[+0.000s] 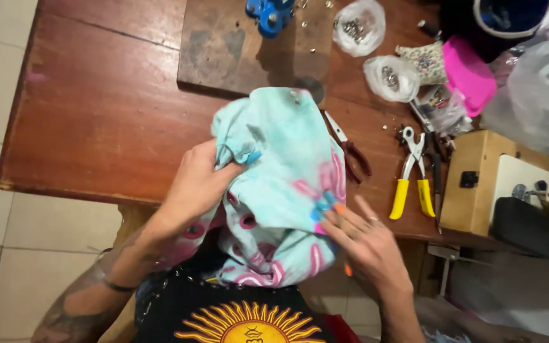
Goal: Marking a light blue garment with a pencil and using a manual press to attach metal studs
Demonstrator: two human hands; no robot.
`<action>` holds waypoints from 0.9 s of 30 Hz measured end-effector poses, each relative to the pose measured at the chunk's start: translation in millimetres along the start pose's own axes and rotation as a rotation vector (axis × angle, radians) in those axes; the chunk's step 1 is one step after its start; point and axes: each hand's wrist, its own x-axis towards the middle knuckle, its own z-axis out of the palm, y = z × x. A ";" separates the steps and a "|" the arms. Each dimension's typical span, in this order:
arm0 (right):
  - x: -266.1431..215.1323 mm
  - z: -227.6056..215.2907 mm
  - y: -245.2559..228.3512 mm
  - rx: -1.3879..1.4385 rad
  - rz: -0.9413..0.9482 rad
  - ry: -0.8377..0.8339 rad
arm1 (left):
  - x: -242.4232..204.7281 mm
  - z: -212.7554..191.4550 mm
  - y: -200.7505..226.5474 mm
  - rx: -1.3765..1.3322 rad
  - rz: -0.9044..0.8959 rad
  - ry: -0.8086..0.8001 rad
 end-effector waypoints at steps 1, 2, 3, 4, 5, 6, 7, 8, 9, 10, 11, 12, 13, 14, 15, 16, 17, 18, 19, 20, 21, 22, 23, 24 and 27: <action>-2.9 14.5 4.4 0.101 0.018 0.044 | 1.8 1.6 -3.5 0.070 -0.027 0.020; -5.6 28.3 10.2 0.199 0.034 0.086 | 4.2 3.7 -6.8 0.136 -0.051 0.042; 7.8 7.7 5.4 0.204 0.034 0.076 | 1.4 6.4 -7.2 0.130 -0.060 0.040; 24.2 -9.8 2.2 0.161 0.072 0.092 | 0.6 6.1 -6.7 0.163 -0.042 0.054; 40.1 -27.9 -0.9 0.118 0.111 0.107 | -0.5 6.0 -5.8 0.196 -0.024 0.069; 39.9 -26.4 -5.5 0.119 0.116 0.099 | -0.9 7.9 -7.9 0.193 -0.029 0.061; 39.6 -25.0 -10.0 0.117 0.185 0.091 | -1.3 9.9 -9.9 0.188 -0.023 0.062; 41.3 -21.6 -13.0 0.110 0.250 0.093 | 0.8 10.1 -11.4 0.188 -0.009 0.070; 61.4 -1.8 -16.7 0.109 0.251 0.095 | 1.3 10.2 -10.7 0.189 -0.006 0.069; 81.2 18.0 -21.7 0.214 0.263 0.116 | 0.2 10.0 -10.5 0.202 -0.026 0.057; 101.7 38.1 -26.7 0.320 0.274 0.137 | -0.4 9.2 -10.6 0.216 -0.045 0.045; 99.8 48.0 -18.5 0.323 0.274 0.135 | 0.9 7.6 -11.9 0.216 -0.049 0.046; 98.4 58.3 -10.6 0.367 0.343 0.062 | 2.4 5.4 -13.6 0.237 -0.051 0.037; 98.7 69.8 -1.9 0.414 0.400 -0.013 | 3.4 2.5 -16.1 0.256 -0.059 0.039; 102.0 68.8 2.3 0.421 0.387 -0.017 | 6.9 1.5 -17.4 0.254 -0.068 0.050; 101.6 66.8 2.8 0.384 0.393 -0.064 | 6.4 1.6 -19.1 0.303 -0.025 0.062; 100.6 64.8 4.4 0.347 0.397 -0.111 | 6.2 2.8 -20.6 0.352 0.019 0.073; 99.3 65.4 5.7 0.339 0.417 -0.119 | 3.5 5.6 -22.5 0.346 0.024 0.052; 98.0 65.6 7.4 0.332 0.429 -0.161 | 1.0 8.3 -23.9 0.421 0.111 0.150; 101.5 68.6 10.5 0.331 0.425 -0.193 | -0.3 7.4 -25.3 0.503 0.199 0.267; 102.5 66.9 11.5 0.328 0.428 -0.190 | 0.9 8.0 -23.1 0.504 0.203 0.265; 103.8 65.8 11.6 0.323 0.427 -0.198 | -0.7 8.4 -21.7 0.698 0.442 0.550; 105.2 64.7 11.2 0.318 0.425 -0.207 | -2.5 8.5 -20.5 0.888 0.684 0.835; 101.7 70.5 12.5 0.319 0.424 -0.208 | -2.7 10.2 -22.5 0.888 0.682 0.836; 96.0 80.7 17.0 0.300 0.387 -0.136 | 5.4 13.6 -31.2 0.749 1.187 0.556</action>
